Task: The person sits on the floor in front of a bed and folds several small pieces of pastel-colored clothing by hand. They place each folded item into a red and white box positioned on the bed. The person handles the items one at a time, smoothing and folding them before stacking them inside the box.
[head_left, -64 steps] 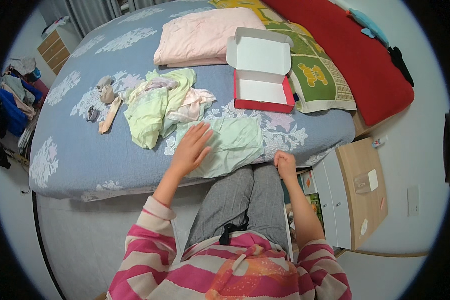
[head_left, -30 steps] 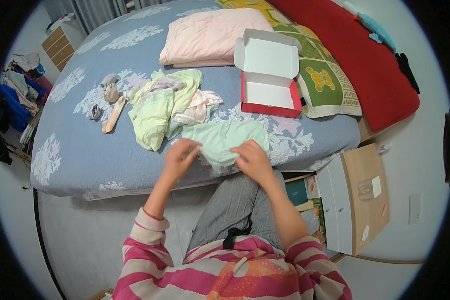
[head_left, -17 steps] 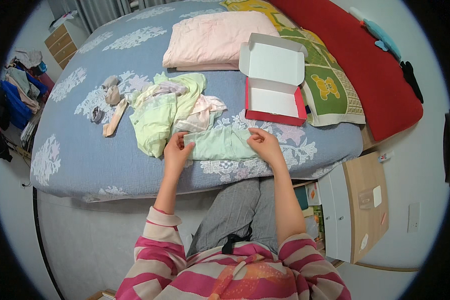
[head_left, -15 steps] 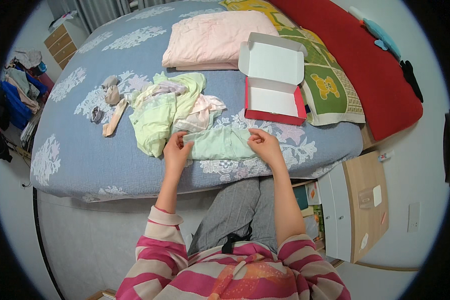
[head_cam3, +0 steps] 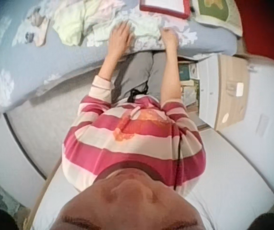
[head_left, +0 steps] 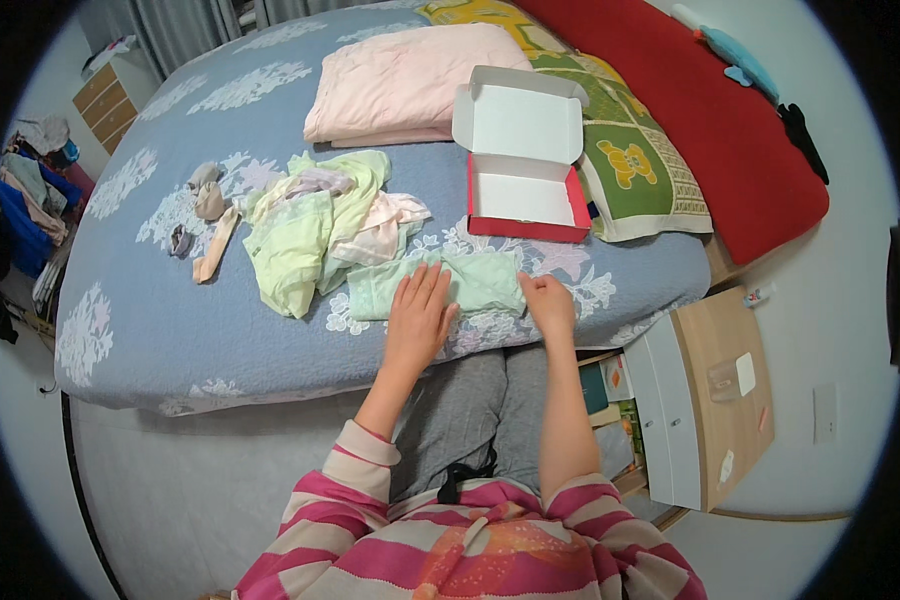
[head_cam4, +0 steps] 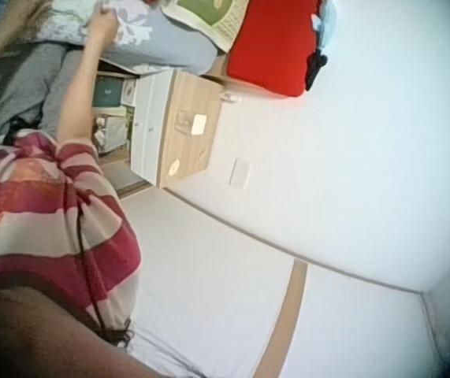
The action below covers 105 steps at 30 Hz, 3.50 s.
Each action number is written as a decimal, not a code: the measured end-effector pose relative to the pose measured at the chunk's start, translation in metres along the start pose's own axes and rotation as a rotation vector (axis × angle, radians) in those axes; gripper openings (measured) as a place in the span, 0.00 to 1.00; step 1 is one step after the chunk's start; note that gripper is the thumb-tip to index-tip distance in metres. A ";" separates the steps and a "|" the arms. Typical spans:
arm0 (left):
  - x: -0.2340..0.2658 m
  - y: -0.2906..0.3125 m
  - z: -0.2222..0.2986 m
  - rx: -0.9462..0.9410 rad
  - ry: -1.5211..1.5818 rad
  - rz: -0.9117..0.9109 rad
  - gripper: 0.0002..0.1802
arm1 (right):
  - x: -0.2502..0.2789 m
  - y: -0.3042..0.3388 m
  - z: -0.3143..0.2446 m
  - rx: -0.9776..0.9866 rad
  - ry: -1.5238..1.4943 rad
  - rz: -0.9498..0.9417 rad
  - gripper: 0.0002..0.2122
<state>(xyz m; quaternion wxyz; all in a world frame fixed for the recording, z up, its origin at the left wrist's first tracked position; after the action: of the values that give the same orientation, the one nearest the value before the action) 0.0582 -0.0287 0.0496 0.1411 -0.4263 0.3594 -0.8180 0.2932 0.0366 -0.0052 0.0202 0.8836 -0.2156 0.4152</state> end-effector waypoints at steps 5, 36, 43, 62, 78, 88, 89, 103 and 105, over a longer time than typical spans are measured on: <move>-0.015 0.005 -0.006 0.028 -0.041 -0.053 0.25 | -0.011 -0.006 -0.045 0.382 -0.018 0.093 0.21; 0.026 0.000 -0.031 0.152 -0.005 0.154 0.18 | 0.003 0.037 -0.113 0.421 -0.057 0.260 0.08; 0.020 0.000 -0.061 0.176 0.151 0.060 0.15 | -0.024 0.052 -0.131 0.490 -0.037 0.202 0.08; 0.007 0.005 -0.081 0.310 0.396 -0.021 0.16 | -0.059 0.076 -0.161 0.507 -0.181 0.046 0.09; 0.003 0.012 -0.107 0.617 0.386 0.088 0.11 | -0.023 0.036 -0.046 0.151 -0.413 0.102 0.09; 0.010 0.009 -0.094 0.472 0.253 0.188 0.10 | -0.024 0.041 -0.054 0.194 -0.447 0.012 0.10; 0.018 0.003 -0.084 0.449 0.211 0.215 0.10 | -0.019 0.043 -0.061 0.236 -0.486 0.010 0.10; -0.081 -0.053 0.023 0.697 0.825 -0.080 0.12 | -0.009 0.022 -0.012 -0.516 -1.763 -0.485 0.24; -0.060 -0.049 0.010 0.623 0.640 -0.024 0.11 | -0.014 0.017 0.011 -0.556 -1.672 -0.392 0.20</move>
<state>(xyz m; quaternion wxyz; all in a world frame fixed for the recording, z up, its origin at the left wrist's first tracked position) 0.1056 0.0336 0.0520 0.1348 -0.0930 0.1165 -0.9796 0.2865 0.0242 -0.0257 0.1400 0.8812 -0.0981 -0.4407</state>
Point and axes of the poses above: each hand's wrist, its own y-axis away from the middle knuckle, its own x-axis out of the back of the hand, z = x × y, the point moved 8 cm from there along -y, towards the middle knuckle, and after that the axes turned 9 degrees about z, right-handed, at the moved point
